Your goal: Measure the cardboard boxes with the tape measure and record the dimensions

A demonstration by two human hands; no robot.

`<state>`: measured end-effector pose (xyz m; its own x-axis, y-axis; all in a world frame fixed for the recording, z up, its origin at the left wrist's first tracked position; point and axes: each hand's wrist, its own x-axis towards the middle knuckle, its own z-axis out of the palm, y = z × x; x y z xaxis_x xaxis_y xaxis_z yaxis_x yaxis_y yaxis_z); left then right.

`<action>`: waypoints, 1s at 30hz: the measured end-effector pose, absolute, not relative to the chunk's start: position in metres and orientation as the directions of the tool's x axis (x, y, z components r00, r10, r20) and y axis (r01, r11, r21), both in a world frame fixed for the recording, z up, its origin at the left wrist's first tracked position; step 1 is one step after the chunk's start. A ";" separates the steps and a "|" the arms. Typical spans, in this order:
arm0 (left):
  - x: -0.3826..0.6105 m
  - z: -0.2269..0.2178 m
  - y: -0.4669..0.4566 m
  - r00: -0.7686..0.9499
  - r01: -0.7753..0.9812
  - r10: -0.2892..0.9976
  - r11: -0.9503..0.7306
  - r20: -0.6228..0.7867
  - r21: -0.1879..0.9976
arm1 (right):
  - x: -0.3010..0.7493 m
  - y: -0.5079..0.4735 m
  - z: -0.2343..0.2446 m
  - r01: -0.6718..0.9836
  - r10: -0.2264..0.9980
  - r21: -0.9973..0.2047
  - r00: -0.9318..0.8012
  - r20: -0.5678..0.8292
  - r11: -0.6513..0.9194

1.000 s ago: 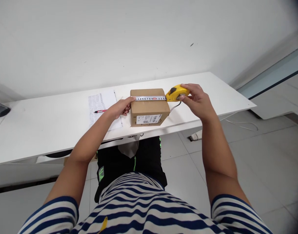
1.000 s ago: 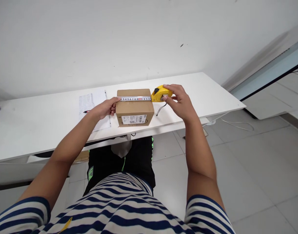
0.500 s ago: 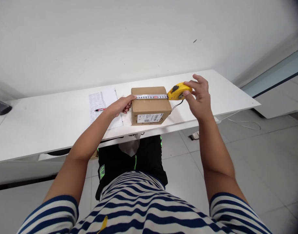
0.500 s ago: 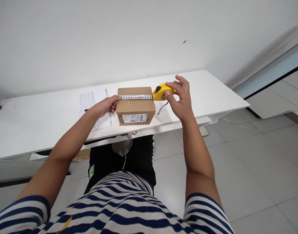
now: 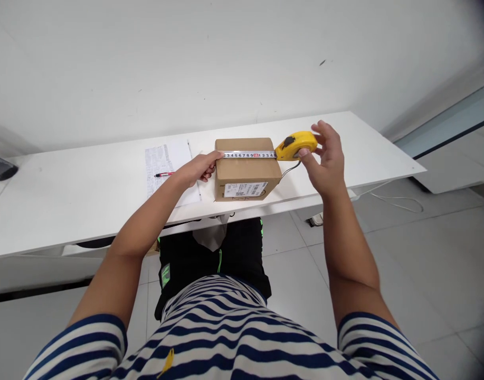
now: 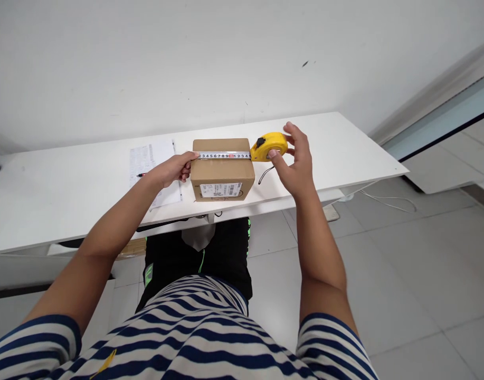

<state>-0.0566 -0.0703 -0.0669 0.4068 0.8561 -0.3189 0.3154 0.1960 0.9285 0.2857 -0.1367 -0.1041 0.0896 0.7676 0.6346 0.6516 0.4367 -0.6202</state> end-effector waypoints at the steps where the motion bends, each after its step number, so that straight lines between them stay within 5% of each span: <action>1: -0.057 -0.067 -0.071 0.405 0.318 0.857 0.194 -0.319 0.928 | 0.285 -0.138 -0.105 0.653 0.769 -0.621 0.090 0.633 0.434; 16: -0.053 -0.069 -0.074 0.368 0.305 0.880 0.190 -0.300 0.933 | 0.276 -0.172 -0.145 0.857 0.696 -0.409 0.086 0.712 0.313; 25: -0.040 -0.089 -0.091 0.276 0.146 0.938 0.174 -0.209 0.974 | 0.270 -0.193 -0.157 0.881 0.582 -0.228 -0.063 0.811 0.414; 30: -0.035 -0.106 -0.098 0.218 -0.024 0.961 0.181 -0.171 0.983 | 0.229 -0.212 -0.119 0.890 0.361 -0.182 0.021 0.932 0.418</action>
